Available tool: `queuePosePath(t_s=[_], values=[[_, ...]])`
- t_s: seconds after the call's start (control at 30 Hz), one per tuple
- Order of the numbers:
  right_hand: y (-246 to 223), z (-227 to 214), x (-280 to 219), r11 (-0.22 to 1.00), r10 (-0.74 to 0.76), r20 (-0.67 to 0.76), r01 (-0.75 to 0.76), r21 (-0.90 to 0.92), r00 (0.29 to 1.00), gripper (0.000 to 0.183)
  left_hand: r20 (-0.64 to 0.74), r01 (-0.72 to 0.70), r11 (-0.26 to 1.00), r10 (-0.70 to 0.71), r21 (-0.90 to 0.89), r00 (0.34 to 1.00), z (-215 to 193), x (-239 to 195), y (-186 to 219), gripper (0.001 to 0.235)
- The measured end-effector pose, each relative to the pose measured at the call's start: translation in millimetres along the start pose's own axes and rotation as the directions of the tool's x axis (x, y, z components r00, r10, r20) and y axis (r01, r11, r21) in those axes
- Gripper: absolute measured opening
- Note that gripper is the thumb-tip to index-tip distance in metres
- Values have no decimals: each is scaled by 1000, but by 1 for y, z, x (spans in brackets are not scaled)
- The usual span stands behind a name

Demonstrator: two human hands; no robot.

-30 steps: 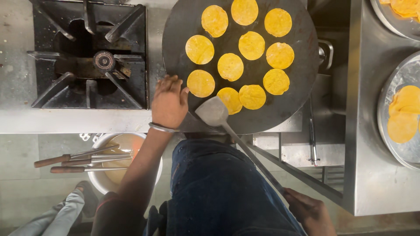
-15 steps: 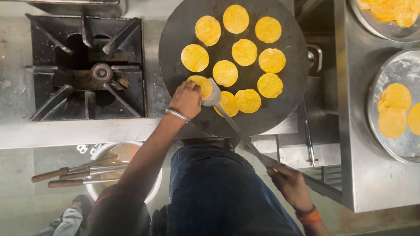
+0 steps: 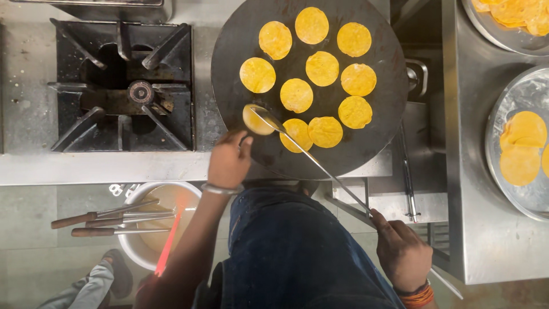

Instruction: The person places flattened yellow dough discs onto a large flat griddle, cooks them, flips them with a spatula, and removes the cooked items to a tray. The person repeats this process with additional dough discs.

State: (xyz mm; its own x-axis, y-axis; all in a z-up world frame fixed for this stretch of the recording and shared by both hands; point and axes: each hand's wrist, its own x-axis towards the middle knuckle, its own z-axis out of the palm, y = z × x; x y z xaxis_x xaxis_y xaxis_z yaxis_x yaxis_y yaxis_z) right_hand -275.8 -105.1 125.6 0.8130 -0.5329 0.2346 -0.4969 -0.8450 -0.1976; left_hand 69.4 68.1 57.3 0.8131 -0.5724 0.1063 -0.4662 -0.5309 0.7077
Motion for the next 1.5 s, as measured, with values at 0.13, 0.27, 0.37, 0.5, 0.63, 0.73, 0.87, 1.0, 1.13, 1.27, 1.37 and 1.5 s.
queuePosePath(t_s=[0.13, 0.27, 0.37, 0.5, 0.63, 0.73, 0.87, 1.0, 1.13, 1.27, 1.37, 1.5], values=[[4, -3, -5, 989, 140, 14, -141, 53, 990, 26, -21, -21, 995, 23, 98, 1000, 3, -9, -11, 25], [19, -2, -13, 971, 211, -29, -207, 118, 977, 23, 144, -276, 868, 237, 413, 961, 37, 4, -20, 45], [30, -1, -16, 964, 231, -73, -218, 152, 970, 22, 403, -318, 789, 98, 526, 910, 63, 18, -24, 77], [40, -3, -24, 942, 260, -110, -227, 245, 959, 19, 387, -331, 743, 104, 582, 916, 83, 35, -22, 88], [40, -7, -37, 896, 407, -41, -389, 215, 913, 23, 419, -325, 740, 65, 589, 906, 89, 41, -6, 80], [39, -8, -46, 862, 469, -26, -452, 229, 883, 23, 498, -394, 792, 132, 467, 857, 101, 25, 13, 76], [41, -5, -50, 798, 557, -12, -531, 284, 831, 25, 508, -594, 757, 411, 273, 757, 141, 13, 40, 77], [46, -2, -57, 681, 671, 72, -652, 335, 738, 30, 527, -562, 760, 347, 327, 776, 181, 18, 56, 81], [54, -3, -61, 607, 727, 91, -699, 378, 680, 30, 455, -493, 815, 330, 304, 827, 186, 16, 53, 83], [58, -2, -61, 613, 725, 84, -695, 375, 684, 30, 416, -392, 766, 180, 509, 891, 159, 3, 36, 83], [58, 0, -55, 552, 753, 116, -718, 424, 647, 32, 433, -408, 744, 177, 529, 884, 148, -2, 32, 87], [59, 4, -47, 495, 752, 189, -730, 472, 632, 33, 364, -411, 752, 242, 516, 899, 147, 3, 40, 86]])
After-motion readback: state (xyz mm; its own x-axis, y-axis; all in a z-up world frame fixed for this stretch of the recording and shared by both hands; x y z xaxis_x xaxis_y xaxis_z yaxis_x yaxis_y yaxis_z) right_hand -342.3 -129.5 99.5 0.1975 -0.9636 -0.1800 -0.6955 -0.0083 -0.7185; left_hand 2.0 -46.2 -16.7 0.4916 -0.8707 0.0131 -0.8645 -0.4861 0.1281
